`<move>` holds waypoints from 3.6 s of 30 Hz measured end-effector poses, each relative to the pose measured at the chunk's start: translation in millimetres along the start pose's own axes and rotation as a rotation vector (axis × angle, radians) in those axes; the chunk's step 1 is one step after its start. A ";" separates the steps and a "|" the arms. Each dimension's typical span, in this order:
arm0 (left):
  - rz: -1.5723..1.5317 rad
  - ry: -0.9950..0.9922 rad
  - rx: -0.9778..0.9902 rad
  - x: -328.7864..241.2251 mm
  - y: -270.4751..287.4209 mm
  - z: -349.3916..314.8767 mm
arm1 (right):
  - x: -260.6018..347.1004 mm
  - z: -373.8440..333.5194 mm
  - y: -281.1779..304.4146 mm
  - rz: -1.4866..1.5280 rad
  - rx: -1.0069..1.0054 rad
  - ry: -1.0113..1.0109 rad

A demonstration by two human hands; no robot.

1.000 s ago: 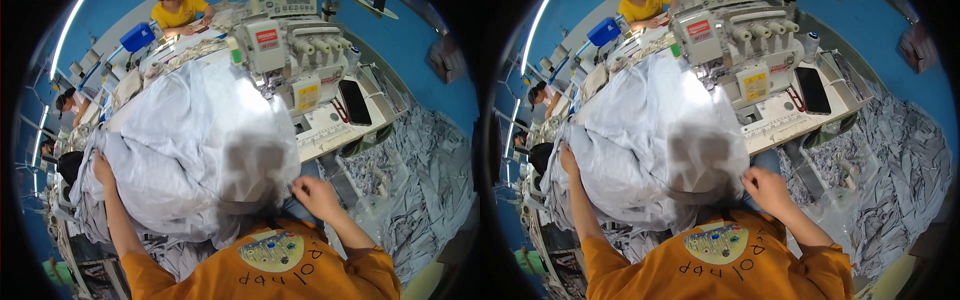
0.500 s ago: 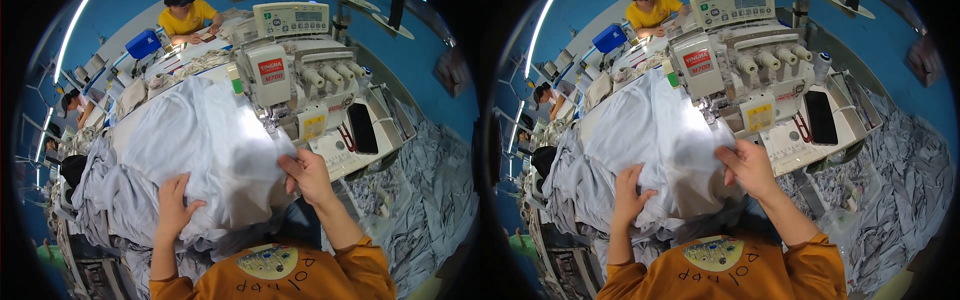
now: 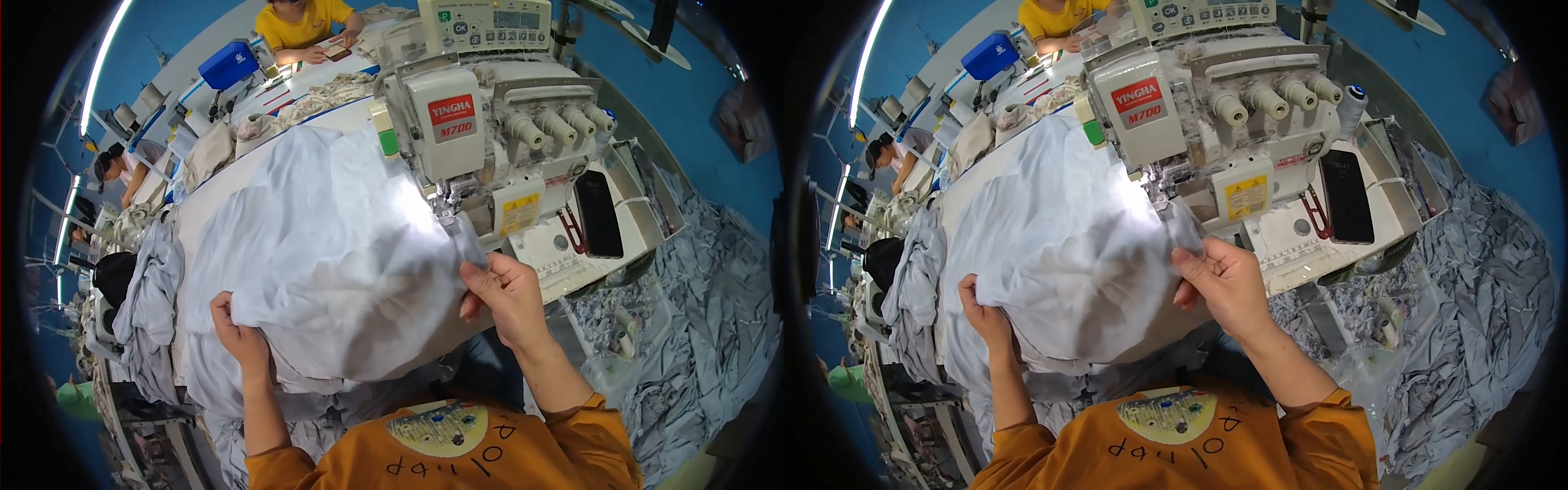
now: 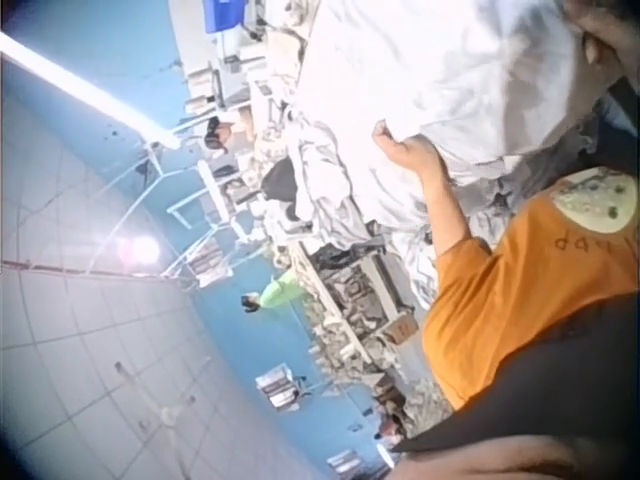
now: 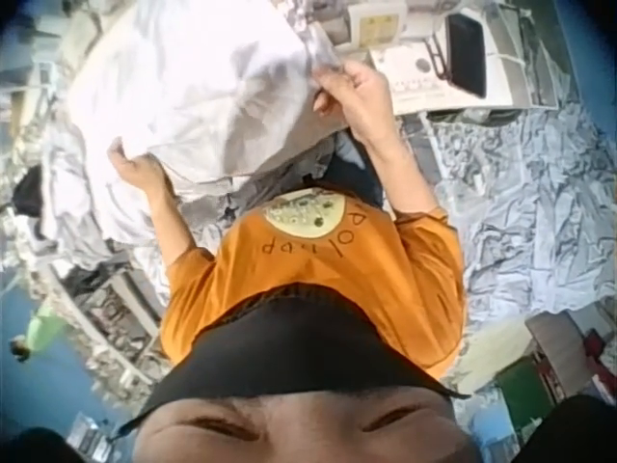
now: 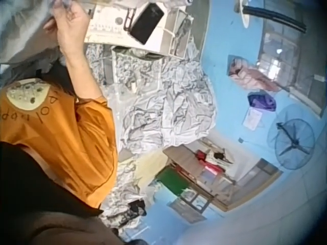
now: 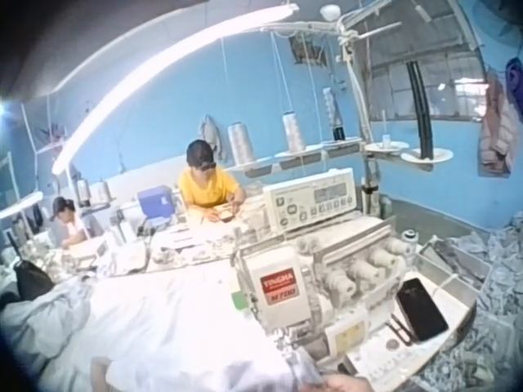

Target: Operating an industrial sewing machine to stitch pieces of fabric together.

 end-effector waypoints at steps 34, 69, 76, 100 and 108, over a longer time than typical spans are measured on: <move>0.060 -0.332 -0.133 -55.4 3.7 150.9 | 10.1 6.5 0.5 -0.116 0.086 -0.048; 0.422 -0.351 -0.498 -103.7 49.5 403.4 | 10.5 5.6 1.6 -0.086 0.061 -0.067; 0.377 -0.266 -0.574 -41.3 75.5 462.5 | 13.1 4.0 0.6 -0.096 0.059 -0.085; -0.192 0.122 0.345 -32.4 -70.7 51.7 | 8.3 6.2 0.1 -0.040 0.052 -0.074; -0.219 -0.006 0.204 -19.0 -58.7 108.2 | 9.1 7.2 -0.5 -0.019 0.085 -0.044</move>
Point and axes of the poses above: each hand's wrist, its own z-axis towards the middle knuckle, its own y-axis out of the back of the hand, x = y × z, the point moved 6 cm from there along z, towards the middle knuckle, and after that the axes turned 14 degrees about x, right-handed, at the moved point
